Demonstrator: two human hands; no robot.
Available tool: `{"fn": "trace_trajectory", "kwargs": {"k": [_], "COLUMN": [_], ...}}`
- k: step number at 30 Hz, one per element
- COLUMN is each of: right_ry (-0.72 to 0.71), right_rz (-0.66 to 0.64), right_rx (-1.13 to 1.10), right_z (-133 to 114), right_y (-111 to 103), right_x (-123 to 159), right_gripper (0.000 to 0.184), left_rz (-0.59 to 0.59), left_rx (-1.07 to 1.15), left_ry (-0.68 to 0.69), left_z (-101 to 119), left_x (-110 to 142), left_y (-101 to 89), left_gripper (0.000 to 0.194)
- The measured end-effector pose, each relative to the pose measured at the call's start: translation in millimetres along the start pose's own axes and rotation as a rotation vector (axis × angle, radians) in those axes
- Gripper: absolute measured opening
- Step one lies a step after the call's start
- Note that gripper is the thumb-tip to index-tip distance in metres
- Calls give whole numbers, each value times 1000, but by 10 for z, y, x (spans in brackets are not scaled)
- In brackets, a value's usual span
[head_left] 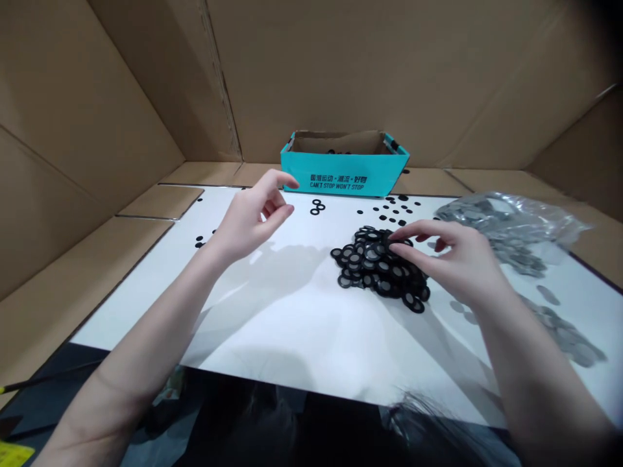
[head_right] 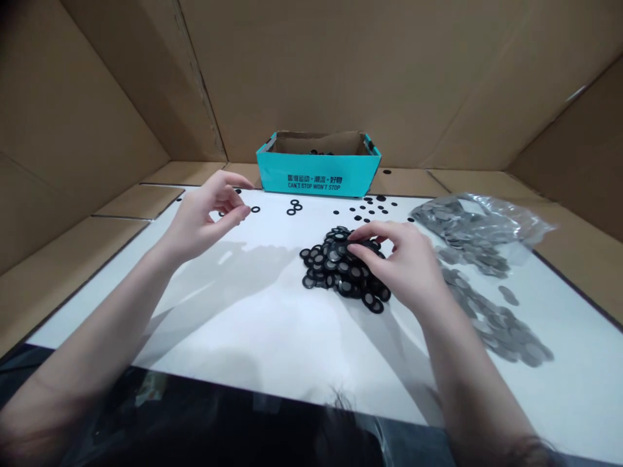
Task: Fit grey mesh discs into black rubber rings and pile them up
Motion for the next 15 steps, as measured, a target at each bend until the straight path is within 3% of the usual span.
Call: {"fn": "trace_trajectory", "kwargs": {"k": [4,8,10,15], "right_ry": [31,127,182,266], "right_rz": [45,107,107,91], "right_rx": [81,128,196,433], "right_z": [-25,83,215,794], "right_y": [-48,-253,-372,-718], "right_x": [7,40,83,336], "right_gripper": [29,36,39,39], "left_rz": [-29,-209,-322,-401], "left_rx": [-170,-479,-597,-675], "left_ry": [-133,-398,-520,-723], "left_z": [-300,-755,-977,-1353], "left_x": [-26,18,83,237], "left_y": [-57,-130,-200,-492], "left_gripper": [32,39,40,40]}}
Point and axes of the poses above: each hand's wrist, its own x-axis away from the middle knuckle, its own y-axis out of the palm, z = x × y, the point moved 8 cm from there along -x, towards the middle knuckle, and after that the axes turned 1 degree about -z, right-handed, at the moved point
